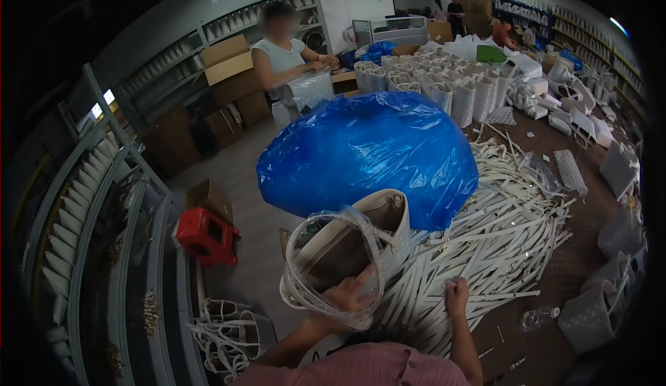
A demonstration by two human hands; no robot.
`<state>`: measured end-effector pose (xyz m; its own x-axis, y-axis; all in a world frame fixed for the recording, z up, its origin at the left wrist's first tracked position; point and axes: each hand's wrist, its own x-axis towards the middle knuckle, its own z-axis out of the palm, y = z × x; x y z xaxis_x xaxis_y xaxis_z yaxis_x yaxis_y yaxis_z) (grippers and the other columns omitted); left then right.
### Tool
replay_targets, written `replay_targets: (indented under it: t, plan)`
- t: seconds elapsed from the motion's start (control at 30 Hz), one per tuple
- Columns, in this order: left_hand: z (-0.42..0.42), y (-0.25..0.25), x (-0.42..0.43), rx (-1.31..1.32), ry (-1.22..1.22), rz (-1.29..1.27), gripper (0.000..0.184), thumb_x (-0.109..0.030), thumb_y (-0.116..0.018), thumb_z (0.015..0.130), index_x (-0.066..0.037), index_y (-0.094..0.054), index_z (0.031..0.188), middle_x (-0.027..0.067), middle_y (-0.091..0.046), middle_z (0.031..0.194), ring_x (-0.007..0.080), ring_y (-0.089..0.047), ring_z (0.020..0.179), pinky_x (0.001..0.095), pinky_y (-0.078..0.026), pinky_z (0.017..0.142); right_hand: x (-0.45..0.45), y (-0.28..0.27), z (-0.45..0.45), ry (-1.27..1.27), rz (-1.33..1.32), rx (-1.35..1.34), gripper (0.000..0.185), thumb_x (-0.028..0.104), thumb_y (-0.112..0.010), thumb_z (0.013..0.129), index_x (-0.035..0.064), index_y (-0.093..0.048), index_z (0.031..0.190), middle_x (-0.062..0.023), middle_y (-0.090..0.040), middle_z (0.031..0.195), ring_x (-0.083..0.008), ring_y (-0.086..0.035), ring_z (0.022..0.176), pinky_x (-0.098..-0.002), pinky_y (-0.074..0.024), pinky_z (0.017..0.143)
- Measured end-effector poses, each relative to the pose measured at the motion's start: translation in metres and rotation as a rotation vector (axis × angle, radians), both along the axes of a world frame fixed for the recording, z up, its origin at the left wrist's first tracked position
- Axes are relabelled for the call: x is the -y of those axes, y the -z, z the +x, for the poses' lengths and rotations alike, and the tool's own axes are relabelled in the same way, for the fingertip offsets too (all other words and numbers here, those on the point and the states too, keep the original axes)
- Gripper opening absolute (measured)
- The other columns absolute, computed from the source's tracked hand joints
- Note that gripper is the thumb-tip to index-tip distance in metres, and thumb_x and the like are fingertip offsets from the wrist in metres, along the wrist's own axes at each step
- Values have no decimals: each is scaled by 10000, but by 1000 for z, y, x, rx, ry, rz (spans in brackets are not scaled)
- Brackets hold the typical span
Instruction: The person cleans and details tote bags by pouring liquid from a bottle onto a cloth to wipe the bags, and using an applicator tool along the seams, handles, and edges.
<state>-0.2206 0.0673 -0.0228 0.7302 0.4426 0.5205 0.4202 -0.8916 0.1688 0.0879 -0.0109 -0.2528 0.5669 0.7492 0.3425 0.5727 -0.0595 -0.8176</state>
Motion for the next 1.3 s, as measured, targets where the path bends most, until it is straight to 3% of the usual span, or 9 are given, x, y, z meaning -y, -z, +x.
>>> replay_targets:
  t: [0.63,0.73,0.8,0.87,0.9,1.0,1.17,1.23,1.3]
  plan:
    - [-2,0,-2,-101,18,21,316,-146,-597,636,-85,-629,944,171,-360,1309,223,-557,808,295,-493,638,0,1,-1,5,30,1,115,50,-589,745,-3,-532,830,-133,-485,801,-295,-495,722,-337,-404,652]
    - [-1,2,0,28,13,25,412,-142,-610,649,-69,-578,1053,181,-351,1311,265,-582,814,317,-498,651,0,-2,0,15,-23,-63,119,48,-590,741,1,-534,834,-135,-486,805,-292,-494,743,-332,-400,661]
    - [-2,0,8,176,-174,-401,544,-133,-620,660,-43,-473,1175,206,-440,1222,320,-600,797,339,-498,647,-2,2,2,20,37,-9,125,73,-595,766,-3,-538,847,-98,-506,743,-222,-506,670,-306,-403,606]
    - [-4,4,5,98,-175,-364,585,-128,-618,662,-24,-426,1205,214,-486,1149,338,-600,785,347,-495,635,-8,-4,4,47,-11,-253,129,94,-593,787,-3,-535,850,-75,-511,696,-172,-497,615,-277,-394,566]
    - [-4,4,4,17,-176,-325,629,-122,-617,665,-6,-379,1235,223,-532,1075,357,-601,772,356,-492,622,-15,-18,1,75,-59,-499,139,115,-590,807,-3,-532,853,-51,-516,649,-122,-488,559,-249,-384,526]
    - [0,-14,8,-18,-59,-328,602,-116,-611,669,22,-393,1213,228,-572,951,342,-602,781,359,-489,614,-42,-105,-28,-19,149,-533,158,136,-572,837,-9,-534,887,-16,-512,613,-67,-460,503,-215,-349,458]
    - [2,2,17,-111,-48,-303,612,-175,-591,692,47,-366,1217,245,-561,966,339,-603,764,359,-493,605,-77,-221,-77,-198,397,-527,129,105,-558,844,4,-536,921,-25,-544,679,-68,-489,566,-215,-398,504]
    - [4,2,23,-123,-61,-331,624,-200,-583,698,49,-355,1222,245,-561,970,336,-604,757,357,-495,603,-88,-244,-90,-287,348,-257,144,104,-576,824,16,-542,933,-62,-580,700,-127,-542,573,-249,-417,514]
    - [8,-1,27,-11,-38,-288,567,-124,-573,680,17,-400,1202,175,-590,801,299,-594,601,358,-481,516,-106,-247,-97,-382,275,-31,163,108,-594,794,26,-557,929,-84,-593,727,-176,-562,592,-277,-433,526]
